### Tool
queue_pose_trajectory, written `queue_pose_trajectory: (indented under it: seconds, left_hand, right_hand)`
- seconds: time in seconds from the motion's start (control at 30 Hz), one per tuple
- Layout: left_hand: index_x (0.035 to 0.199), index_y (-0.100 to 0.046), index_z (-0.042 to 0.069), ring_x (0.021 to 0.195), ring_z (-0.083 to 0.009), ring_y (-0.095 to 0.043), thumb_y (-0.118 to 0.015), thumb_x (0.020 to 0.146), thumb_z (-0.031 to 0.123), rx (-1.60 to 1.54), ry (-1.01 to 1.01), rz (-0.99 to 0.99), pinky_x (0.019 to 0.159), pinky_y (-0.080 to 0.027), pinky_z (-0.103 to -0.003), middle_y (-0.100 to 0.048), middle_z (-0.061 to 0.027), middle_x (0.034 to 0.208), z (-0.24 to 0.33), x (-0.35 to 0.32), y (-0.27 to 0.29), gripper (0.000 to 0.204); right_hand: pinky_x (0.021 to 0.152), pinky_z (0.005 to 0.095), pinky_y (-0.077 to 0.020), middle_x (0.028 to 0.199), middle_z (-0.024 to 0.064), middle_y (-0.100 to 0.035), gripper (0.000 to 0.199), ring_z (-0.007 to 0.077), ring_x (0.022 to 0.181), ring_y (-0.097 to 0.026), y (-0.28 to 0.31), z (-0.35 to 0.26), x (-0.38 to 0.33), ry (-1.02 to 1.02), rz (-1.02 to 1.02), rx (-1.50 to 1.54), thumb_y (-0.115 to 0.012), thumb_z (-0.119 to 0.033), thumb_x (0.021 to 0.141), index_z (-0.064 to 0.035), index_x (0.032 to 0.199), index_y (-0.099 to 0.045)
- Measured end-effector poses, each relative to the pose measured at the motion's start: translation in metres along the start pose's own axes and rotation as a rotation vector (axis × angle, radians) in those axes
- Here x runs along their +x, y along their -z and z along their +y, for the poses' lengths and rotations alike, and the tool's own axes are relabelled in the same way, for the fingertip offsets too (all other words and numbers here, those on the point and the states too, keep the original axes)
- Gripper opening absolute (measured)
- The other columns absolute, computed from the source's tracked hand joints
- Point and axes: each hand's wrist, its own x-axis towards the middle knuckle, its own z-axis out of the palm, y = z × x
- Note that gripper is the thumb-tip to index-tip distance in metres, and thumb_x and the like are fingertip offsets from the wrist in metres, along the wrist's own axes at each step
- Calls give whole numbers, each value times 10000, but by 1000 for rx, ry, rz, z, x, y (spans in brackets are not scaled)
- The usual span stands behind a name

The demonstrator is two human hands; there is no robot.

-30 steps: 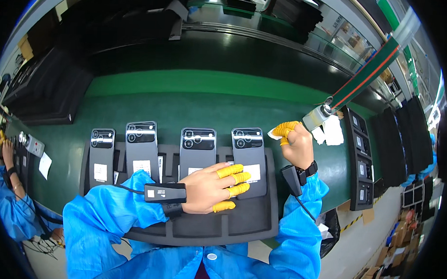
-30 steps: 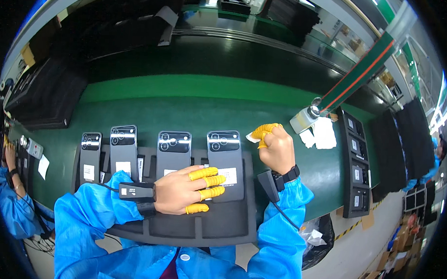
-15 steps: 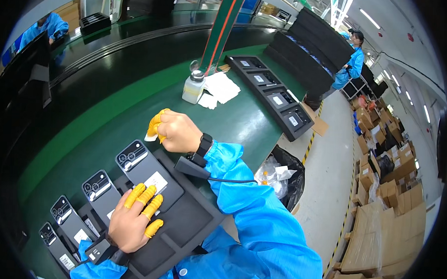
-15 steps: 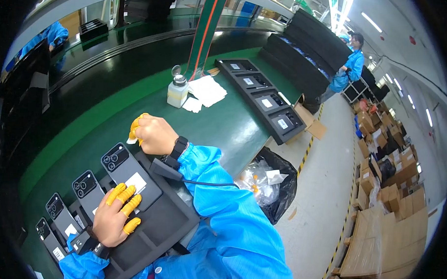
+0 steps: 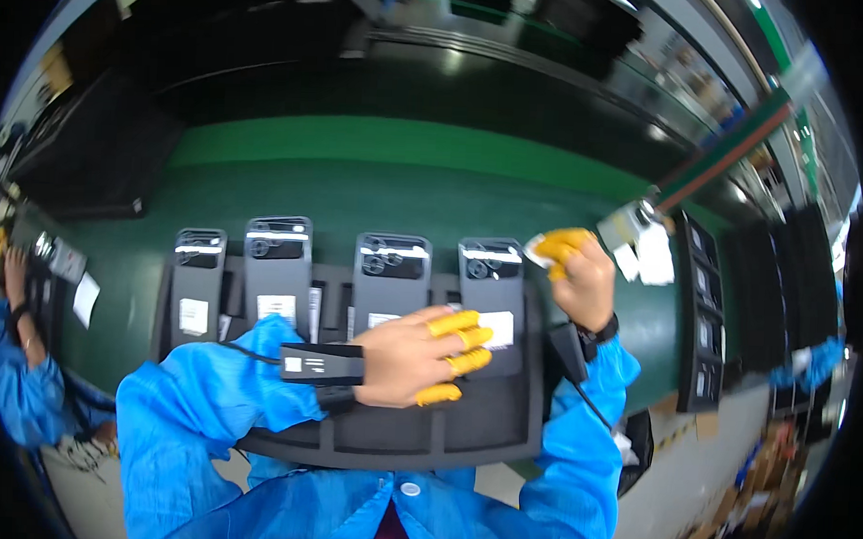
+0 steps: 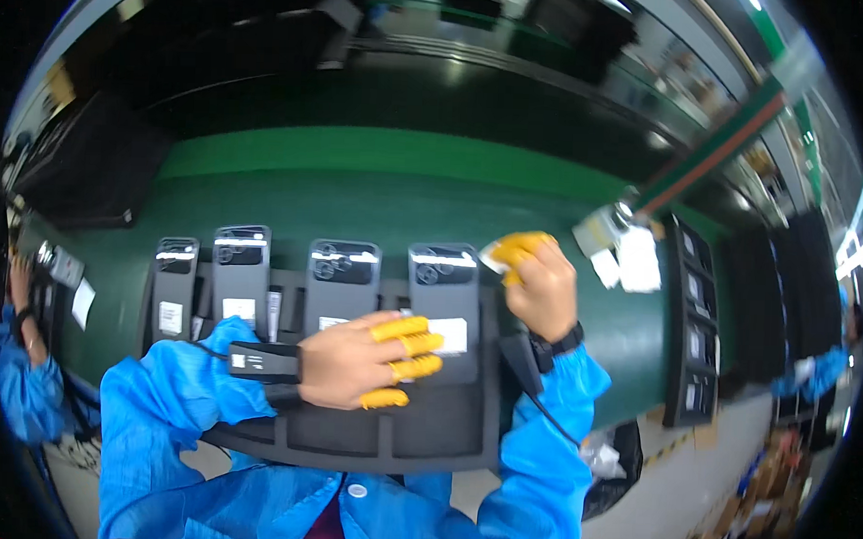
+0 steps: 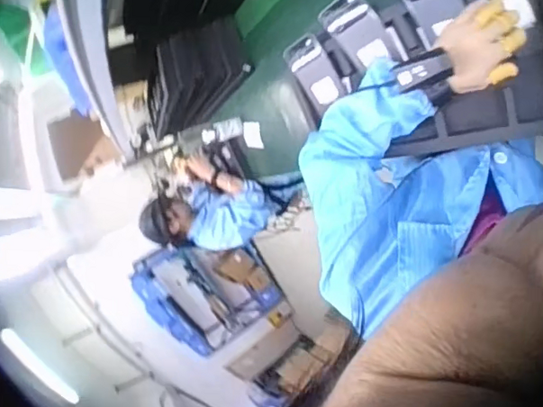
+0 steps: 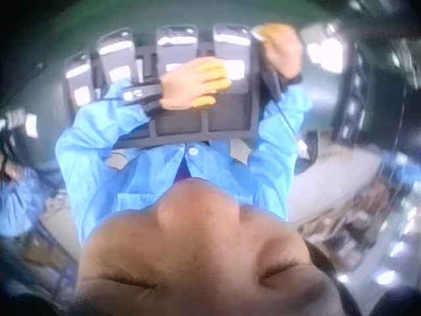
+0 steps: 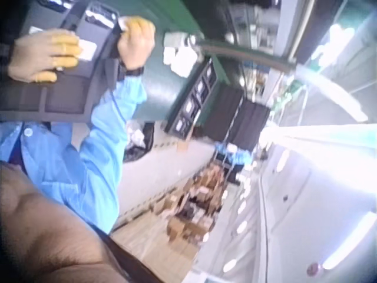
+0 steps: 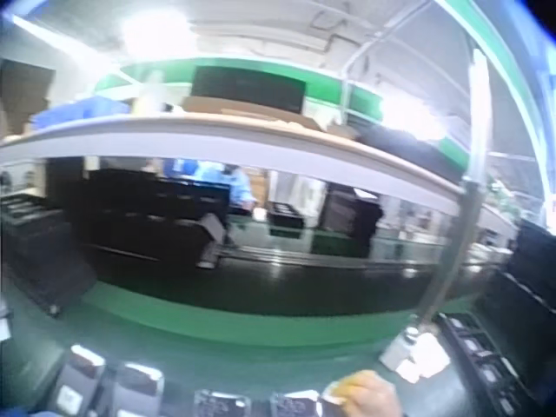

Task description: Cleaning the camera lenses of several mobile phones arranged in a tray using a cloth and cleaning solution.

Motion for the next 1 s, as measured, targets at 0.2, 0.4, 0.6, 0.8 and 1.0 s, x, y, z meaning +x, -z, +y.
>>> queue_pose_trajectory:
  seconds: [0.2,0.4,0.6,0.8,1.0]
  left_hand:
    - [1327,-502,36,1310,-344,-416,-597,885,346,7,-9,25,1119,-308,-456,-461,-170,1387,0,-8,-15,548]
    - [1334,-503,55,1322,-327,-409,-595,883,353,22,-1,10,1123,-305,-461,-450,-159,1405,4,-10,-16,548]
    - [1337,-500,57,1334,-330,-395,-606,873,356,12,0,14,1124,-304,-459,-440,-143,1420,-2,-6,-13,562]
    - [1319,-518,66,1322,-320,-409,-613,865,361,17,23,2,1132,-298,-449,-469,-128,1394,-2,-7,-5,550]
    - [1317,-526,75,1309,-328,-421,-619,856,355,37,13,-5,1133,-310,-446,-491,-131,1369,0,-6,-7,548]
  right_hand:
    - [673,393,-509,799,137,-635,305,342,736,-604,-3,-11,-6,-6,-8,-16,-591,81,570,-7,840,-702]
    - [670,386,-513,823,132,-642,302,336,751,-609,-3,-18,-5,-8,1,-8,-595,88,571,-5,838,-699]
    - [746,391,-508,928,133,-650,334,347,846,-608,-10,-19,2,18,51,16,-573,134,617,-7,896,-693]
    - [787,398,-501,958,135,-651,343,345,878,-614,-14,-17,3,-4,82,-12,-600,140,641,-6,939,-684]
    - [791,399,-501,958,132,-651,315,325,878,-622,-20,-24,2,5,73,2,-611,135,668,-7,940,-685]
